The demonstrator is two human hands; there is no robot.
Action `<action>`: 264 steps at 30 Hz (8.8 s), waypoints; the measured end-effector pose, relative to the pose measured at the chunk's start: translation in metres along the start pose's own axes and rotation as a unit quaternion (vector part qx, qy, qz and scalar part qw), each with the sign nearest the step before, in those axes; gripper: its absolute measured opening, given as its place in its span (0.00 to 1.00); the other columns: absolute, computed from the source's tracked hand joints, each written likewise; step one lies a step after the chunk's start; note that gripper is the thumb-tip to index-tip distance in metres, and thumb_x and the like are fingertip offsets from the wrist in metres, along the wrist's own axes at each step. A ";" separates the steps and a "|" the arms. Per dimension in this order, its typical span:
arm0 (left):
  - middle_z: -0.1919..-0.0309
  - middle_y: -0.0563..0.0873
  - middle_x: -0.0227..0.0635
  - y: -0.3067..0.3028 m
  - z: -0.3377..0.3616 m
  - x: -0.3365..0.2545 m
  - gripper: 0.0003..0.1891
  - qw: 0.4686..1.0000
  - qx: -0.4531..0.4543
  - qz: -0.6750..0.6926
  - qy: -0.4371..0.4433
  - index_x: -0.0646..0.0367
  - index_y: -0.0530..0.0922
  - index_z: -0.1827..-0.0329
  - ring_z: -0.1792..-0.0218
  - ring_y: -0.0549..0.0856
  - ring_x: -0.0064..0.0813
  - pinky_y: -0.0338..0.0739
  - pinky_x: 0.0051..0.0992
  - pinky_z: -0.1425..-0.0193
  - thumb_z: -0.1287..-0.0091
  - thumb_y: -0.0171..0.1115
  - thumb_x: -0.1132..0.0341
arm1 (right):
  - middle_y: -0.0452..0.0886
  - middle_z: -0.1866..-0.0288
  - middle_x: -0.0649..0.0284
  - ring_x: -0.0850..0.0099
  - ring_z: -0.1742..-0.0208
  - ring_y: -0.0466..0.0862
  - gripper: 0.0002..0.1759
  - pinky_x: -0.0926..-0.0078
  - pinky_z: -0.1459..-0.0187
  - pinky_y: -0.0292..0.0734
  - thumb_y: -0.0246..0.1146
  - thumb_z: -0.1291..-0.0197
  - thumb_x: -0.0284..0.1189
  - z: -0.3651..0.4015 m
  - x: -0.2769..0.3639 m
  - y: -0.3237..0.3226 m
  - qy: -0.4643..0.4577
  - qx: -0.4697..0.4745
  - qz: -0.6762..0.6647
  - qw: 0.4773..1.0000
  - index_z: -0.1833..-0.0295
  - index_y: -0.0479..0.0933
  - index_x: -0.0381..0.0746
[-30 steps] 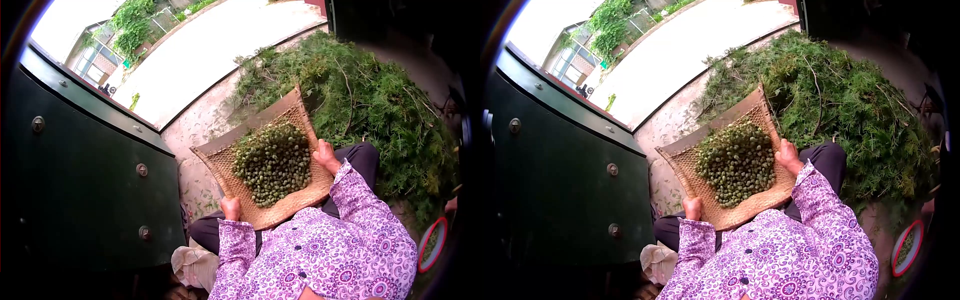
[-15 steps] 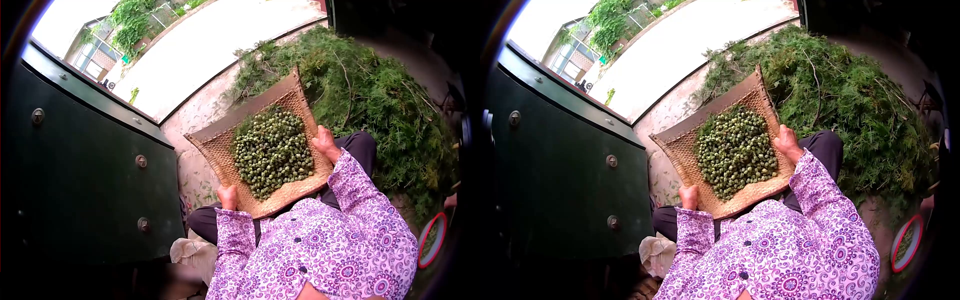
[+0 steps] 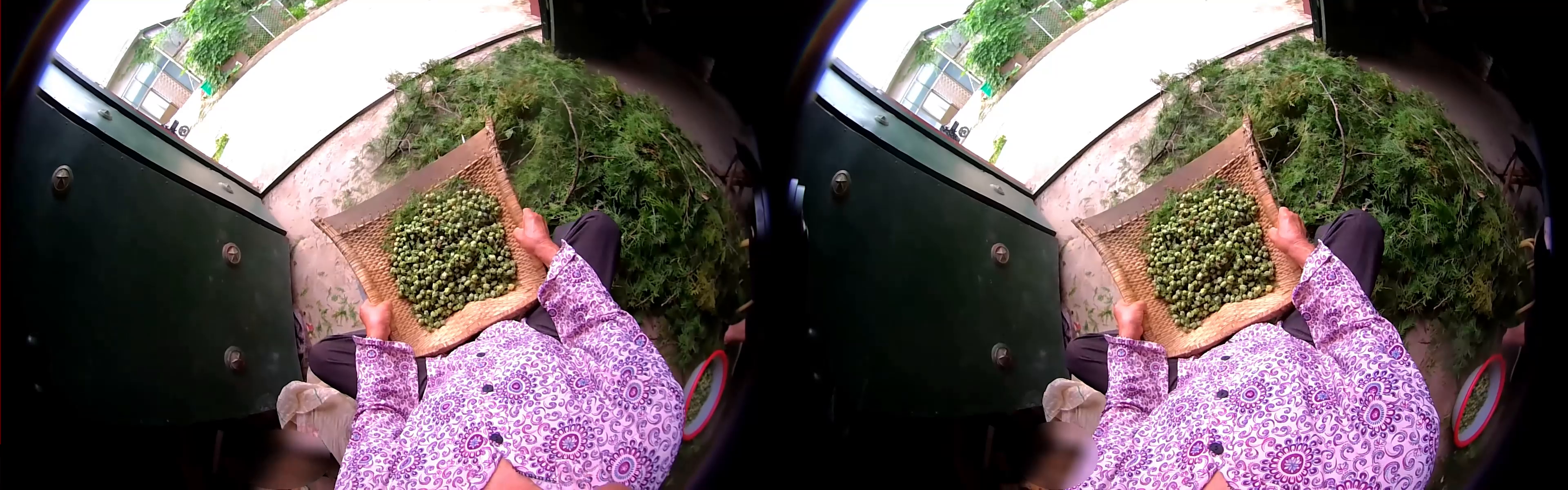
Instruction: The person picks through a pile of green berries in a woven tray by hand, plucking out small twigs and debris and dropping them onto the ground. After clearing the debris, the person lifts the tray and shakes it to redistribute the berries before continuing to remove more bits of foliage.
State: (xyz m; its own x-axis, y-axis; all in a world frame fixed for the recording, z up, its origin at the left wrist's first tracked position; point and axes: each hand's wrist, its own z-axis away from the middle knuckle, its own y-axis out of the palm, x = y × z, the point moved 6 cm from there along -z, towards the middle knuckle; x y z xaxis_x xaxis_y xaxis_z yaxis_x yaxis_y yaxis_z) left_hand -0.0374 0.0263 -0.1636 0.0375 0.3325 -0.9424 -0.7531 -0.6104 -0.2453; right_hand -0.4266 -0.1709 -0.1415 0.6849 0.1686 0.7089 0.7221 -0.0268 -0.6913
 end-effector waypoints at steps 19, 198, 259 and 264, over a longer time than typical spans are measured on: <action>0.81 0.75 0.24 -0.010 0.012 0.002 0.03 0.996 -0.052 0.040 0.068 0.63 0.75 0.75 0.81 0.72 0.16 0.67 0.23 0.78 0.53 0.54 0.77 | 0.73 0.78 0.46 0.49 0.74 0.76 0.13 0.55 0.69 0.71 0.58 0.59 0.28 -0.006 0.010 0.007 -0.029 0.005 -0.008 1.000 0.68 0.64 0.33; 0.54 0.80 0.37 0.125 0.023 -0.108 0.20 0.898 0.404 -0.113 0.134 0.63 0.72 0.45 0.66 0.79 0.17 0.75 0.20 0.63 0.41 0.60 0.69 | 0.78 0.78 0.68 0.81 0.76 0.79 0.05 0.87 0.75 0.71 0.62 0.52 0.27 0.034 0.125 0.075 0.124 0.474 -0.301 0.818 0.70 0.75 0.38; 0.64 0.83 0.49 0.111 0.022 -0.092 0.17 0.899 0.325 -0.261 0.132 0.66 0.78 0.56 0.63 0.83 0.39 0.76 0.30 0.55 0.51 0.58 0.70 | 0.74 0.67 0.46 0.50 0.62 0.76 0.09 0.56 0.59 0.71 0.59 0.57 0.21 -0.021 0.068 -0.025 -0.158 -0.011 0.208 0.965 0.66 0.71 0.35; 0.55 0.81 0.49 0.103 0.017 -0.099 0.24 0.899 0.296 -0.293 0.136 0.64 0.74 0.47 0.54 0.81 0.36 0.75 0.30 0.48 0.48 0.62 0.65 | 0.77 0.69 0.46 0.51 0.65 0.79 0.08 0.58 0.60 0.74 0.61 0.60 0.20 0.016 0.080 0.070 -0.136 0.292 0.097 0.942 0.69 0.74 0.32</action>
State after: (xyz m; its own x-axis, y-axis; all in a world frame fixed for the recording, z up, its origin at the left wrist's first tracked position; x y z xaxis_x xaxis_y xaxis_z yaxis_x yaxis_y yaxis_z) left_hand -0.1301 -0.0575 -0.0916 0.6393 0.2359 -0.7318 -0.7669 0.1275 -0.6289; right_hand -0.3230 -0.1436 -0.1349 0.6903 0.4653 0.5541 0.3542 0.4505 -0.8195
